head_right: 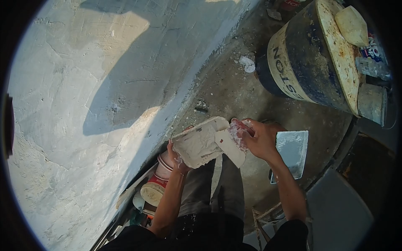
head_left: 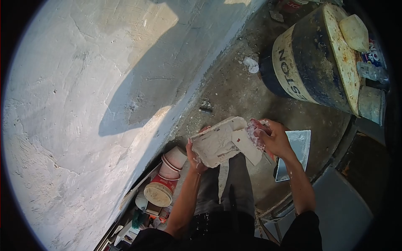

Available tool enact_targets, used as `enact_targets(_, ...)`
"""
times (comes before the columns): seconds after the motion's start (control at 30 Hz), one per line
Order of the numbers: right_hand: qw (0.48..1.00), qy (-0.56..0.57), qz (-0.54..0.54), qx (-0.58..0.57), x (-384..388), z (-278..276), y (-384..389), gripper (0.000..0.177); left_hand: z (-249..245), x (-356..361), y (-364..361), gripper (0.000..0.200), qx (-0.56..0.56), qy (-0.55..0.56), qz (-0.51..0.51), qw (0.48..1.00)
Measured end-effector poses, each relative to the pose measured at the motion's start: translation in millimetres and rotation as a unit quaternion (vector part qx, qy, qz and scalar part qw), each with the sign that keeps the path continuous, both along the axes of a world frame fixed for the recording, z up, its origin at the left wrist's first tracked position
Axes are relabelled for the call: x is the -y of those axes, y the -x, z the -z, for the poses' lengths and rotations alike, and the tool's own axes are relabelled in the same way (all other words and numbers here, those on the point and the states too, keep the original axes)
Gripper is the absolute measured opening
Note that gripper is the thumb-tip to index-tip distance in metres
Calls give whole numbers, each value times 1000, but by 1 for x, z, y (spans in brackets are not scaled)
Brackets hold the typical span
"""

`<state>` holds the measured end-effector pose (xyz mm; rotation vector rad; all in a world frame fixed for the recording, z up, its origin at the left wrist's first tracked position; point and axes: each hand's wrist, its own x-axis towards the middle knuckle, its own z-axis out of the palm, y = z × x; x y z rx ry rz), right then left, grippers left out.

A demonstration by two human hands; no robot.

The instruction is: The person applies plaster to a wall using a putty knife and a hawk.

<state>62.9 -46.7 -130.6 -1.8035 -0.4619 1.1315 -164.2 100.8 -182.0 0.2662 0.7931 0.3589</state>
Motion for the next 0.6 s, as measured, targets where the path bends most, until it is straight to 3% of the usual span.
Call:
enact_targets(0.07,1000,2,7,10,-2,-1,2,24,-2,0,-2,81,5,5,2,1000)
enact_targets(0.17,994,10,-80,78,-7,-14,-2,26,-2,0,-3,82,5,6,8,1000)
enact_targets(0.27,957,-63,-160,233,-2,-2,-5,27,2,0,-1,81,8,5,12,1000)
enact_targets(0.37,990,7,-106,96,-8,-14,-6,25,-5,-3,-6,81,2,-5,5,1000)
enact_targets(0.47,995,-65,58,-49,-5,6,11,25,-6,-3,-8,80,-2,-19,-3,1000)
enact_targets(0.6,999,-29,-28,33,-11,-9,8,23,-8,1,-8,79,17,21,-17,1000)
